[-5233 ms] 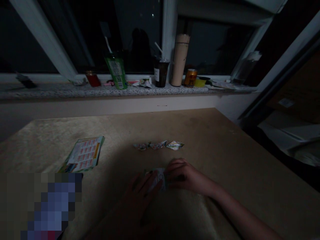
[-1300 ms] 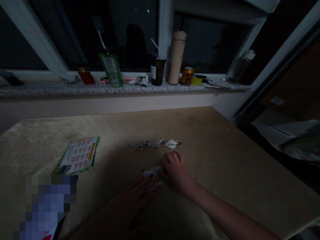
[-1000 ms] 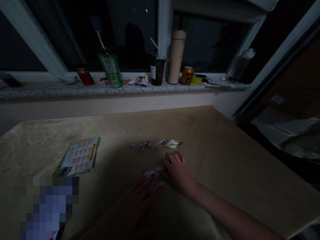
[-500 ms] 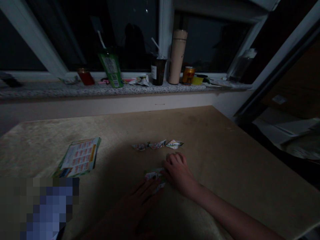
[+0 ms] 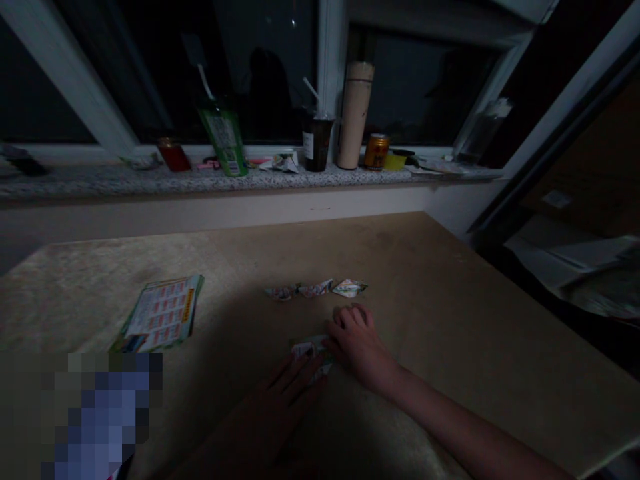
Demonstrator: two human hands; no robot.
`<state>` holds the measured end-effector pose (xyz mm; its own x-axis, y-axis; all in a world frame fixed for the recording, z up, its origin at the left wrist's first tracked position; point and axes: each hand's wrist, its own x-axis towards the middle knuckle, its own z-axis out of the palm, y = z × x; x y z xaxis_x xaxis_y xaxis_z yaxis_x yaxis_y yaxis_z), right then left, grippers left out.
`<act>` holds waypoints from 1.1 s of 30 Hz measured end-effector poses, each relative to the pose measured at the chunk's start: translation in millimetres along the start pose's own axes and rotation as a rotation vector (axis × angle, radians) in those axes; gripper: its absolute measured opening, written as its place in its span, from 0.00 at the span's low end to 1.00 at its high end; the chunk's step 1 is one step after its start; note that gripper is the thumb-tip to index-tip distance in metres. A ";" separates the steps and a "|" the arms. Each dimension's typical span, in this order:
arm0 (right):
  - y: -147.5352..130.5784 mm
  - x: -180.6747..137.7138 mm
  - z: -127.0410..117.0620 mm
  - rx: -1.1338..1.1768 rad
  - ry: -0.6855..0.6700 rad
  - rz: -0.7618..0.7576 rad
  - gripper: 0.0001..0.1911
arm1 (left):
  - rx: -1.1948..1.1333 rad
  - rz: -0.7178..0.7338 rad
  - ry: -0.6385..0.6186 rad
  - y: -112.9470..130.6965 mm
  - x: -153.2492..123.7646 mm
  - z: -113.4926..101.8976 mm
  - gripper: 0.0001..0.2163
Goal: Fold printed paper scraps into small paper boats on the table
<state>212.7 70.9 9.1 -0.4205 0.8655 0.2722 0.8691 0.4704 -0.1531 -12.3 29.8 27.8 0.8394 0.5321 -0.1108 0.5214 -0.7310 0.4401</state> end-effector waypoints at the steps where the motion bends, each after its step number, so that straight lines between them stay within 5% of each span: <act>1: 0.1 -0.2 -0.1 0.004 0.000 -0.001 0.04 | -0.005 0.001 0.005 0.0 -0.3 0.2 0.37; 18: -2.3 -0.4 -3.8 -0.004 0.001 0.004 0.05 | 0.002 0.033 0.026 -2.2 -6.7 1.7 0.36; 26: 0.4 -1.1 -6.1 0.075 0.024 -0.015 0.05 | 0.027 -0.035 -0.007 -3.2 -2.4 7.5 0.44; 30: -1.2 -20.0 -23.2 0.194 0.020 -0.208 0.16 | 0.044 -0.024 0.016 -3.2 -1.0 8.2 0.44; 33: -6.2 -42.7 -37.0 0.220 -0.140 -0.307 0.28 | 0.041 -0.008 0.033 -3.4 -1.5 8.8 0.43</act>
<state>234.9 24.7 33.6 -0.6965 0.6871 0.2071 0.6275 0.7231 -0.2886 -14.0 27.7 18.6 0.8299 0.5515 -0.0842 0.5346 -0.7432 0.4023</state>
